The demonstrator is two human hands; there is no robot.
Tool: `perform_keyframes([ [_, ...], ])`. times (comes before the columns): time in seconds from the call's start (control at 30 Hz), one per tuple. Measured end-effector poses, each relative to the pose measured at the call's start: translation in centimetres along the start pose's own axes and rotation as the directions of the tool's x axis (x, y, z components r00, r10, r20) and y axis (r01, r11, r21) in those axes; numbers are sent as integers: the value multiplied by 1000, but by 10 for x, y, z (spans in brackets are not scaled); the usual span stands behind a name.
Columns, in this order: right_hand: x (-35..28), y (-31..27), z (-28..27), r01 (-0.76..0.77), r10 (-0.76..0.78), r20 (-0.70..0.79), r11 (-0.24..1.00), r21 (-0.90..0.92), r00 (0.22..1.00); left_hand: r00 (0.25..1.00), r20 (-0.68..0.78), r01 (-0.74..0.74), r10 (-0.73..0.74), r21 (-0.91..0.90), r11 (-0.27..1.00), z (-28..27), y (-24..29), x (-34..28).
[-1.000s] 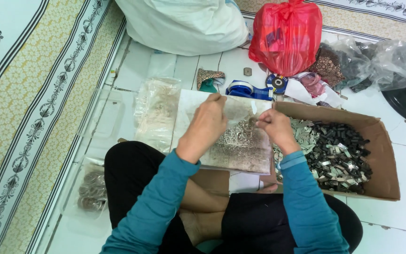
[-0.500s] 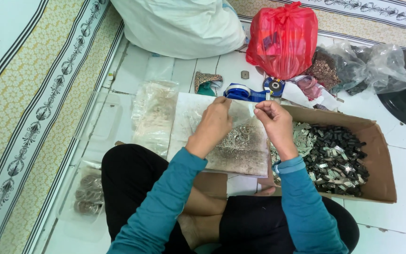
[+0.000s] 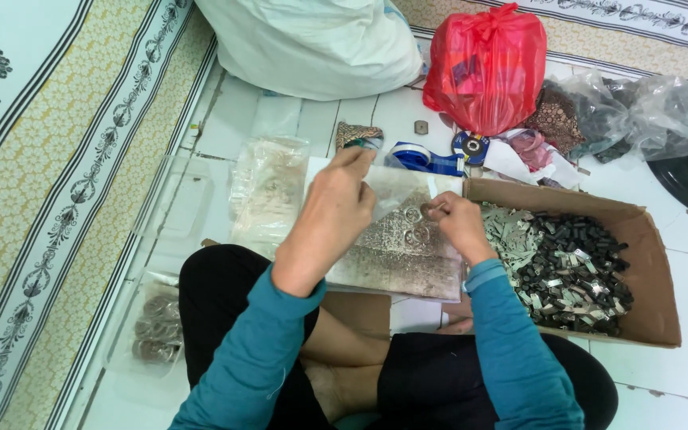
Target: The person is sorting small metal components from a cardboard box and packaging them into small plastic bags on the floor.
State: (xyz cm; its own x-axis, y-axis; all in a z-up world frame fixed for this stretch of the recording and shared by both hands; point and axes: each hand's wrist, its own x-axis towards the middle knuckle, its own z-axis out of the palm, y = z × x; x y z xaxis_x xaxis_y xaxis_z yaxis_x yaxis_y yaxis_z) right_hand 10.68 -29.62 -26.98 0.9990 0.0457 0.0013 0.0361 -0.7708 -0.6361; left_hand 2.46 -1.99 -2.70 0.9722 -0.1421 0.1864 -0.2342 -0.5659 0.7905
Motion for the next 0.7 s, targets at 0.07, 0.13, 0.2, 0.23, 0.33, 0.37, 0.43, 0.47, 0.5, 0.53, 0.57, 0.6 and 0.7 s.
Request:
perform_keyframes([
  [0.07,-5,-35,-38,38,-20,-108,986,163,994,999,18,-27,27,1,1000,28,-19,7],
  [0.13,-17,-72,-71,86,-16,-215,944,317,976,998,40,-53,52,1,999,56,-36,11],
  [0.2,-33,-111,-99,275,-117,-323,820,502,939,996,83,-24,19,65,998,82,-51,14],
  [0.23,-38,-120,-98,274,-116,-323,820,503,939,996,84,-23,18,65,998,94,-59,17],
  [0.33,-48,-139,-92,378,-239,-325,788,486,915,996,80,-47,42,65,997,116,-70,25],
  [0.37,-49,-142,-87,338,-213,-295,809,481,931,996,90,-19,14,55,998,115,-65,25],
  [0.43,-47,-140,-80,295,-183,-268,829,475,946,995,103,6,-11,46,999,107,-56,25],
  [0.47,-44,-136,-78,271,-159,-267,844,462,950,997,79,-5,1,51,999,100,-51,25],
  [0.5,-41,-132,-76,247,-135,-266,859,449,954,998,55,-16,13,56,998,93,-47,24],
  [0.53,-34,-117,-71,244,-136,-260,859,451,956,999,54,-9,6,57,998,79,-36,20],
  [0.57,-27,-101,-65,215,-112,-257,883,418,960,999,37,28,-28,16,999,66,-26,17],
  [0.6,-22,-85,-60,180,-81,-260,906,383,962,998,28,60,-59,-27,998,53,-15,14],
  [0.7,-11,-34,-28,11,-3,-43,983,184,999,998,-60,-21,22,10,1000,15,-1,6],
])
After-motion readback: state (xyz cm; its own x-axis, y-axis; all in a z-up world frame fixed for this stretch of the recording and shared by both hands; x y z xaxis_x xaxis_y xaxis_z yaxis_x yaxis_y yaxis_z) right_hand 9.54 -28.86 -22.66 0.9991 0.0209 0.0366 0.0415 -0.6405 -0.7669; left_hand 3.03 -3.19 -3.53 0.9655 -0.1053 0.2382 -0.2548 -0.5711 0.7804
